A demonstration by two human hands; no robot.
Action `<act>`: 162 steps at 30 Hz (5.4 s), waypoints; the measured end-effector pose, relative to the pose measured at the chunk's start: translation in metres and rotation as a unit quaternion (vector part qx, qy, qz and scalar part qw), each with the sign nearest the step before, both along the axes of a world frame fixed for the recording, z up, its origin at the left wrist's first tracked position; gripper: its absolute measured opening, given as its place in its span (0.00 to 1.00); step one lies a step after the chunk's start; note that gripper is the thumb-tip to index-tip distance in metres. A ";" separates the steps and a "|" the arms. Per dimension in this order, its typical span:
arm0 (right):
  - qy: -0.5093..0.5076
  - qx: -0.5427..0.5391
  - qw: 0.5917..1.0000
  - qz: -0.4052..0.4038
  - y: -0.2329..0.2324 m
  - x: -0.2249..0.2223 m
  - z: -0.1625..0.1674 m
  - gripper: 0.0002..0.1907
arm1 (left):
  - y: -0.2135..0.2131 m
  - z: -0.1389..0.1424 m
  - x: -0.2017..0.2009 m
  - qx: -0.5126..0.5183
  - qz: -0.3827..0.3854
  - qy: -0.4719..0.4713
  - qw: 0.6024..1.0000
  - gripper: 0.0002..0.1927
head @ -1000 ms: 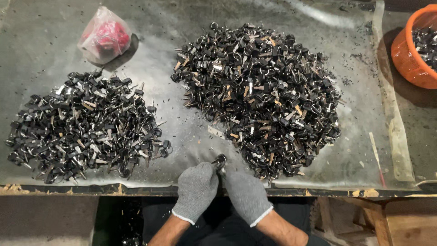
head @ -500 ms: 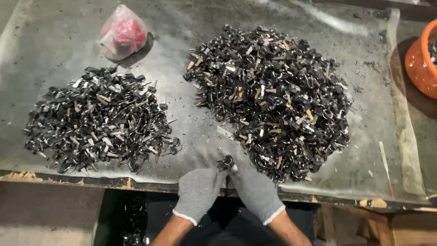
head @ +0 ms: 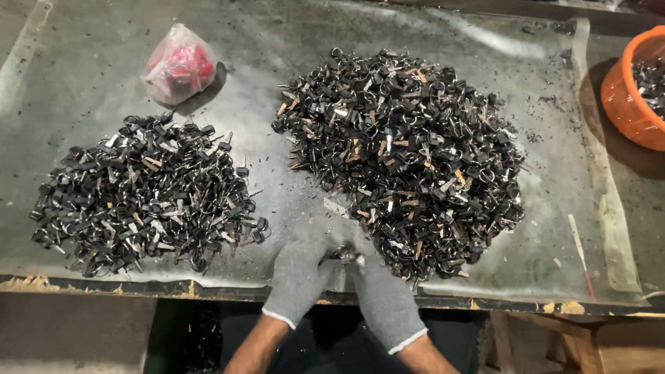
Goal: The person, wearing gloves, picks small black metal components one at a time from a large pile on the right side of a work table and places them onto a separate pile on the left, continuously sorting through the heap of parts across the table.
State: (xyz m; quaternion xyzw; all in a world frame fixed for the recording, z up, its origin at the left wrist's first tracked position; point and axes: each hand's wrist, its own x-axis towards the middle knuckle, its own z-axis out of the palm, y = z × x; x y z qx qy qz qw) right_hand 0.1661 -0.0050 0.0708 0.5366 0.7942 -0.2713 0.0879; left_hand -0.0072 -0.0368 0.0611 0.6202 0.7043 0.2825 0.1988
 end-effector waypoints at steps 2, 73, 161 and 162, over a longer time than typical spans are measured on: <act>0.010 -0.056 0.998 -0.004 0.004 0.001 0.007 0.16 | -0.004 -0.004 0.002 -0.062 0.032 0.033 0.997 0.16; 0.215 -0.059 0.973 0.058 0.026 -0.007 0.002 0.22 | -0.025 -0.022 0.008 0.111 0.037 0.028 0.993 0.15; 0.084 0.030 0.995 0.043 -0.005 0.014 -0.003 0.33 | 0.016 -0.001 0.000 0.074 0.019 0.002 0.997 0.23; 0.080 0.007 0.996 0.046 -0.005 0.014 -0.006 0.27 | 0.015 0.002 0.000 0.064 0.025 -0.020 0.997 0.18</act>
